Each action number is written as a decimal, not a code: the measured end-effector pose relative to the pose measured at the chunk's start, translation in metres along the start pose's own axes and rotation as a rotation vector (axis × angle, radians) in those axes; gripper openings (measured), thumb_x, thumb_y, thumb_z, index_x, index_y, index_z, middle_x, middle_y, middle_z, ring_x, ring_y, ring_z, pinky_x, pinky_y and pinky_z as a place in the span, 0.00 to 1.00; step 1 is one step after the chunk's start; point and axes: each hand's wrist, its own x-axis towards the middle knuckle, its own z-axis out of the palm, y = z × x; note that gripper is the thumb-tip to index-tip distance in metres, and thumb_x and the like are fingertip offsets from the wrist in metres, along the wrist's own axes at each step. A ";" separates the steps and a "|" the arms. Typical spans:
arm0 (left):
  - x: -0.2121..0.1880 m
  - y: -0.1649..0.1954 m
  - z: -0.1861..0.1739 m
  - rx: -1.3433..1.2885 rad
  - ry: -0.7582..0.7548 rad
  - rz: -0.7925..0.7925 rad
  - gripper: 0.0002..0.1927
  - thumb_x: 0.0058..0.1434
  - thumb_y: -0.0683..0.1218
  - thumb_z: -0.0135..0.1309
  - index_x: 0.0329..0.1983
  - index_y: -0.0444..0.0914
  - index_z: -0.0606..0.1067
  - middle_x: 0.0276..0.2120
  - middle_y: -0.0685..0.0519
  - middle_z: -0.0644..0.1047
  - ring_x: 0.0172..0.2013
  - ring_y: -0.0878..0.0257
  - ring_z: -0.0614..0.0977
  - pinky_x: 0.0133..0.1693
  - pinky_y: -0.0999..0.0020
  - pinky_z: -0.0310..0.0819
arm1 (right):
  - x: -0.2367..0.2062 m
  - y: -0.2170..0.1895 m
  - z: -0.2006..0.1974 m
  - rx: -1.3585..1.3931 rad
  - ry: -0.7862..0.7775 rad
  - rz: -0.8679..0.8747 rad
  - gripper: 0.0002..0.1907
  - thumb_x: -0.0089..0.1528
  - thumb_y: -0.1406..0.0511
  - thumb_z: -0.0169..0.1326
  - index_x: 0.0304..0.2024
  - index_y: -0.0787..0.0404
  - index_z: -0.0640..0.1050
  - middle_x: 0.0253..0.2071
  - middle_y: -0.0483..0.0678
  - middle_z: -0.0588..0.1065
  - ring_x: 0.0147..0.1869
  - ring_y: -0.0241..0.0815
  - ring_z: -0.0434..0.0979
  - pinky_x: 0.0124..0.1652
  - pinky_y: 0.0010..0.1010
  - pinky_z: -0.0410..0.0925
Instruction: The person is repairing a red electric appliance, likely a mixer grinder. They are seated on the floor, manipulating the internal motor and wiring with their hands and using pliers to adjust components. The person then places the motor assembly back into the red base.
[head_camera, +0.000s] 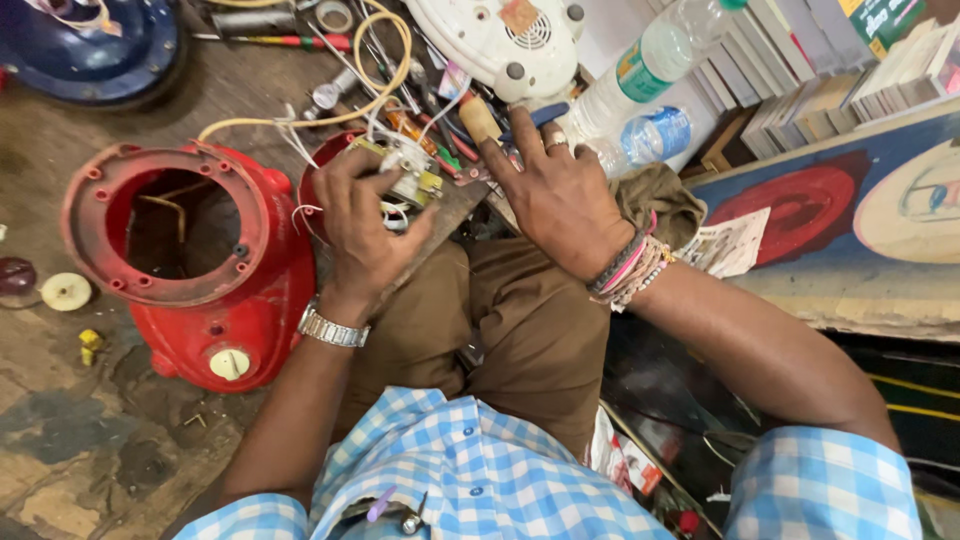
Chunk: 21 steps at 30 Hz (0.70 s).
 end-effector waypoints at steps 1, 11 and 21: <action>0.005 -0.003 -0.005 -0.027 -0.003 -0.044 0.31 0.53 0.46 0.76 0.53 0.36 0.70 0.56 0.43 0.70 0.58 0.45 0.70 0.61 0.48 0.65 | 0.001 0.000 0.000 0.018 0.008 0.010 0.27 0.62 0.63 0.51 0.66 0.53 0.74 0.65 0.64 0.68 0.48 0.53 0.80 0.33 0.39 0.74; 0.039 -0.031 -0.028 -0.064 -0.173 0.054 0.29 0.50 0.45 0.72 0.54 0.38 0.74 0.59 0.48 0.74 0.64 0.43 0.69 0.66 0.49 0.62 | -0.005 0.020 0.028 0.527 -0.142 0.180 0.28 0.63 0.69 0.50 0.67 0.55 0.71 0.51 0.63 0.75 0.41 0.58 0.80 0.36 0.46 0.73; 0.013 -0.021 -0.046 -0.011 -0.160 -0.096 0.30 0.53 0.44 0.71 0.57 0.35 0.71 0.61 0.45 0.73 0.63 0.45 0.71 0.66 0.51 0.64 | -0.009 0.040 0.071 3.114 0.282 0.546 0.19 0.73 0.55 0.49 0.59 0.60 0.72 0.39 0.49 0.78 0.21 0.29 0.65 0.17 0.17 0.55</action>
